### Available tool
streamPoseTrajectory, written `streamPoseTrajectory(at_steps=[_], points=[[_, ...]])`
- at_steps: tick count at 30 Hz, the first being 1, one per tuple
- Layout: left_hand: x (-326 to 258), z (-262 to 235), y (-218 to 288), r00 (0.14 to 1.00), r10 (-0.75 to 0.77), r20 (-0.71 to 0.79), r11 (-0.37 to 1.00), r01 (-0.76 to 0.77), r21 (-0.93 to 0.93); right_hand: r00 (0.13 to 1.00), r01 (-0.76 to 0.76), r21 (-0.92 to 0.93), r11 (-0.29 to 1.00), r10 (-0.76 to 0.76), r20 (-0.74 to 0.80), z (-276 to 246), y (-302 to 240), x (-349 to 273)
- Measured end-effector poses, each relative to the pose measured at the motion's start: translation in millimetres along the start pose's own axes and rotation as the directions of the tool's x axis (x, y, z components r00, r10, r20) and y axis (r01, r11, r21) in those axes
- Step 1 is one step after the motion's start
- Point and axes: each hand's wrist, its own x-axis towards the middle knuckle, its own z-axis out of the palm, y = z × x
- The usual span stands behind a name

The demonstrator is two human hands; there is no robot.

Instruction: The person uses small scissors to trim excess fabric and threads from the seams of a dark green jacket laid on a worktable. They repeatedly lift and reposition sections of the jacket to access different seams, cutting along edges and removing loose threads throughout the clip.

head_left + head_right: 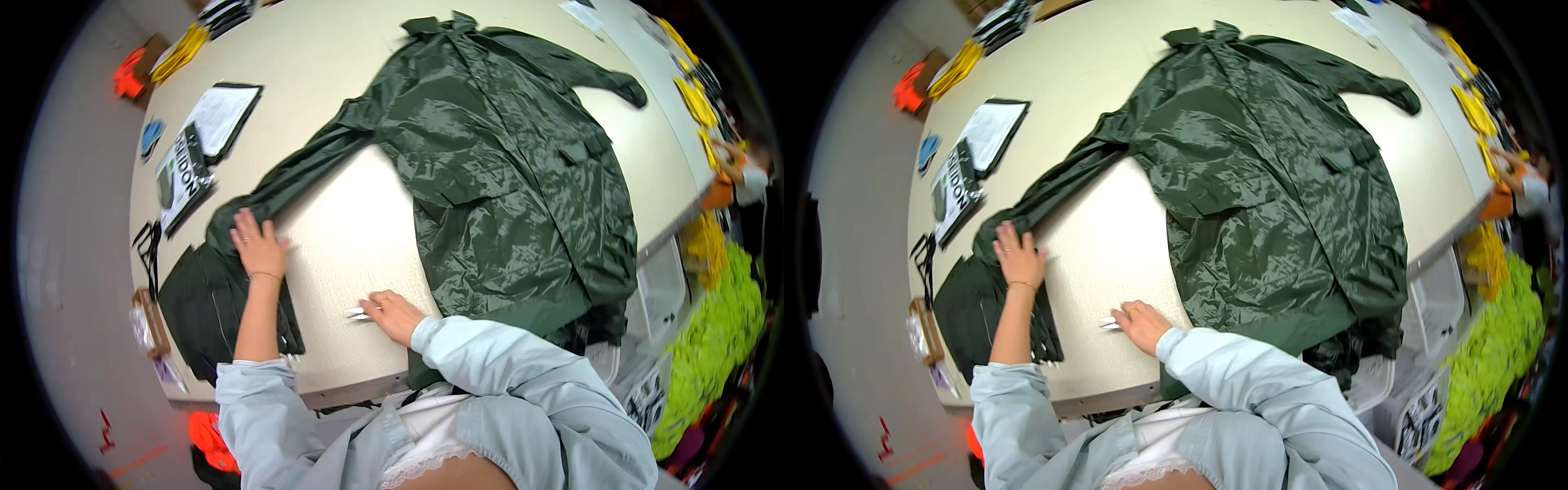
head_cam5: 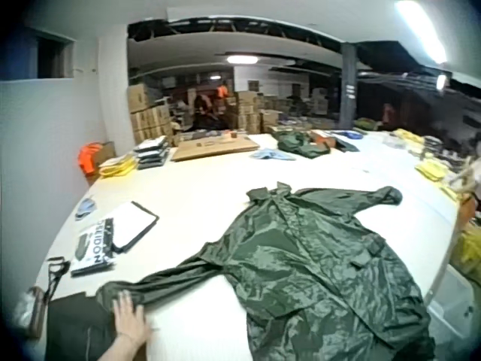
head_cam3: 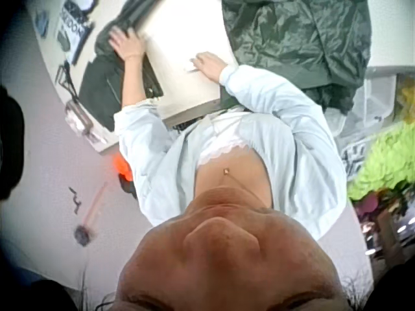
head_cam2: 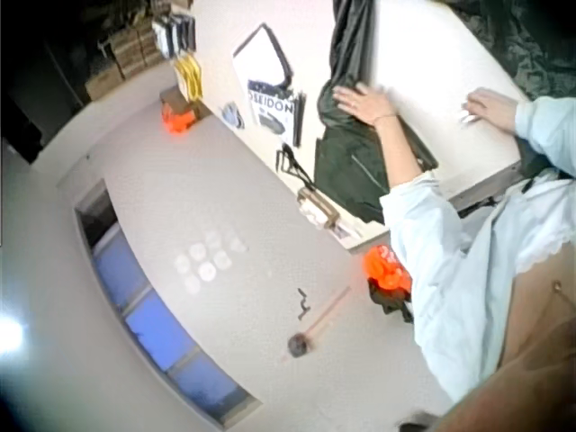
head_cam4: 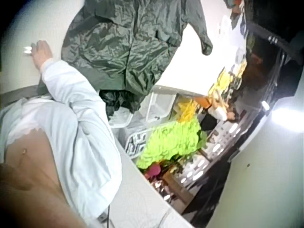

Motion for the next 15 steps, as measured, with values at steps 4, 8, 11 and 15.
streamPoseTrajectory(at_steps=[4, 8, 11, 15], points=[[53, -9, 24, 0.932, -0.133, -0.337, 0.914, -0.016, -0.404, 0.997, 0.013, -0.159, 0.987, -0.026, -0.078, 1, -26, -21], [84, -3, 125, 0.969, 0.234, 0.073, 0.253, 0.011, -0.967, 0.999, 0.021, -0.202, 0.979, -0.015, 0.032, 5, -13, -109], [120, 24, 189, 0.986, 0.061, 0.157, 0.013, 0.156, -0.988, 0.981, 0.042, -0.260, 0.965, 0.009, 0.191, -13, -8, -186], [182, 33, 208, 0.915, 0.097, 0.392, -0.577, 0.372, -0.727, 0.552, -0.452, -0.462, 0.763, 0.647, 0.527, -59, -48, -223]])
